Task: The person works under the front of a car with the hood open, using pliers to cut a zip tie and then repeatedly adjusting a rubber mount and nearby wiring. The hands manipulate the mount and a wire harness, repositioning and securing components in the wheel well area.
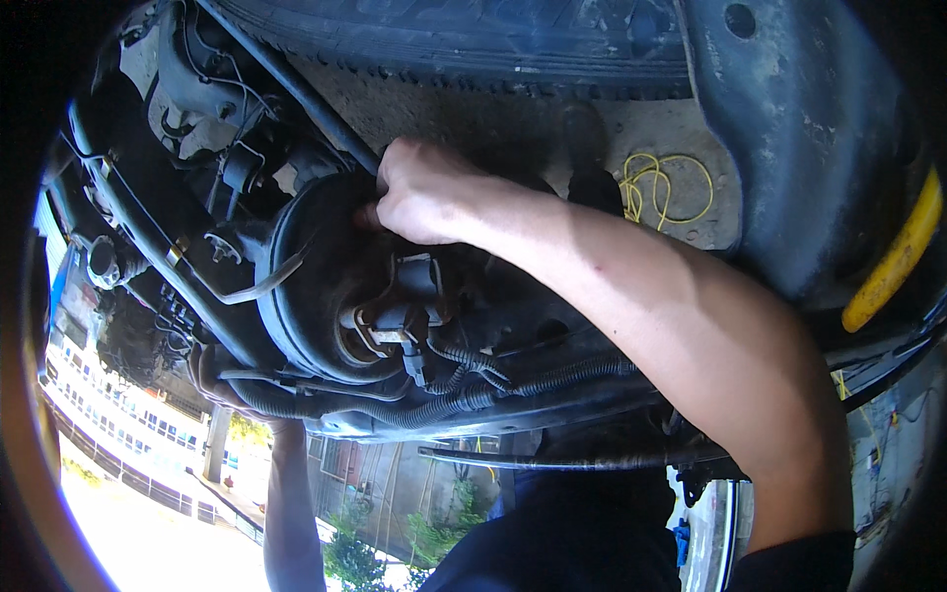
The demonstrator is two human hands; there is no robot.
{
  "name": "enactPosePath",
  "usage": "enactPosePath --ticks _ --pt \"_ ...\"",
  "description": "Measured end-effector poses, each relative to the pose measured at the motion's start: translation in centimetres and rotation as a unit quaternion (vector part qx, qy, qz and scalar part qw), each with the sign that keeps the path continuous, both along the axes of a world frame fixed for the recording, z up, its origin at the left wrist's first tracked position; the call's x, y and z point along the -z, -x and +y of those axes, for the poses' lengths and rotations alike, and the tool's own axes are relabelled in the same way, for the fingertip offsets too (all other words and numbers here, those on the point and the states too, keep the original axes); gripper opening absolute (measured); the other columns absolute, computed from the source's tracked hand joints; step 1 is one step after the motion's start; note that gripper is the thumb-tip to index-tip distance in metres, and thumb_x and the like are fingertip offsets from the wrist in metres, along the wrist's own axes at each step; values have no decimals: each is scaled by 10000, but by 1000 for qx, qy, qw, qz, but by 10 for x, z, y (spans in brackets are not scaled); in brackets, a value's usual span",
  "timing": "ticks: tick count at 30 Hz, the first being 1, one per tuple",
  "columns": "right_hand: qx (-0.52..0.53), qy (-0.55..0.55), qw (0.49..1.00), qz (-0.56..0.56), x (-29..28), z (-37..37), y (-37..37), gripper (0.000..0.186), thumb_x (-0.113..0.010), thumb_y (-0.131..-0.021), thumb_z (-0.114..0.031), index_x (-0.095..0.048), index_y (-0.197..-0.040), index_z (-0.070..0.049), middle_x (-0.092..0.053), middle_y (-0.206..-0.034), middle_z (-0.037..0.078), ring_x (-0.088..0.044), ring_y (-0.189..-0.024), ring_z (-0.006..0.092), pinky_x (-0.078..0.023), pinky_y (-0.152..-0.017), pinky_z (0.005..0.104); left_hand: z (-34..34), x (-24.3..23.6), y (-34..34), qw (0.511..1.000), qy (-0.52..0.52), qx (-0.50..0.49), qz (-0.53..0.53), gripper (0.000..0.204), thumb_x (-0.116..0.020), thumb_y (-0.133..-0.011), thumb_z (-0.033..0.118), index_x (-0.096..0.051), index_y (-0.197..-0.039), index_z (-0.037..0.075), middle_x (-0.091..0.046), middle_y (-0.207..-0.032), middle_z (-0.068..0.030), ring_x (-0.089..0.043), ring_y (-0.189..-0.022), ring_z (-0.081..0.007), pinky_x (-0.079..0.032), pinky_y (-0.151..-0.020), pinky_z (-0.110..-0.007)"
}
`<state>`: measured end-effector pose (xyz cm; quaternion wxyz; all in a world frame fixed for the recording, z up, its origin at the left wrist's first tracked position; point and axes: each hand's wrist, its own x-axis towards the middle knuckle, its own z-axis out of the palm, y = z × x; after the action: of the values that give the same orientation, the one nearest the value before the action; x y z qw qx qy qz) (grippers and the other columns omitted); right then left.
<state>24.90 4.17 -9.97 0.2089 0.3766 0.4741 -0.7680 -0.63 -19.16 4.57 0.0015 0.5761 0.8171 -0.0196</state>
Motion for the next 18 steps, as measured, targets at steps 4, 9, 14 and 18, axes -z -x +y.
enactPosePath --ticks 4,9,14,18 --pt "11 -12 1000 -1 -2 0 0 396 -786 -962 -350 -797 -1116 15 -786 -1003 218 -766 -978 303 -570 -880 426 -3 1 5 1000 6 19 17 915 -285 -957 872 -458 -1410 96 -484 -1436 -161 -429 -1441 -343 -324 -1208 -610" --pt "8 -13 1000 3 2 1 1 416 -797 -952 -360 -793 -1114 24 -785 -1011 225 -766 -984 315 -573 -888 434 -4 3 11 999 -10 31 22 928 -346 -929 895 -467 -1393 100 -491 -1424 -164 -439 -1431 -350 -339 -1192 -610" --pt "20 -23 1000 1 2 1 -1 436 -824 -926 -360 -790 -1122 28 -783 -1015 230 -766 -977 323 -575 -898 435 -7 4 9 999 -6 28 26 928 -357 -925 898 -471 -1386 101 -493 -1420 -164 -442 -1427 -352 -341 -1185 -612" --pt "32 -9 999 -16 3 5 5 435 -859 -892 -328 -785 -1130 29 -779 -1067 227 -757 -1015 324 -572 -917 427 -9 4 6 999 -4 23 29 928 -366 -922 901 -473 -1382 102 -494 -1417 -164 -444 -1424 -353 -343 -1179 -613"
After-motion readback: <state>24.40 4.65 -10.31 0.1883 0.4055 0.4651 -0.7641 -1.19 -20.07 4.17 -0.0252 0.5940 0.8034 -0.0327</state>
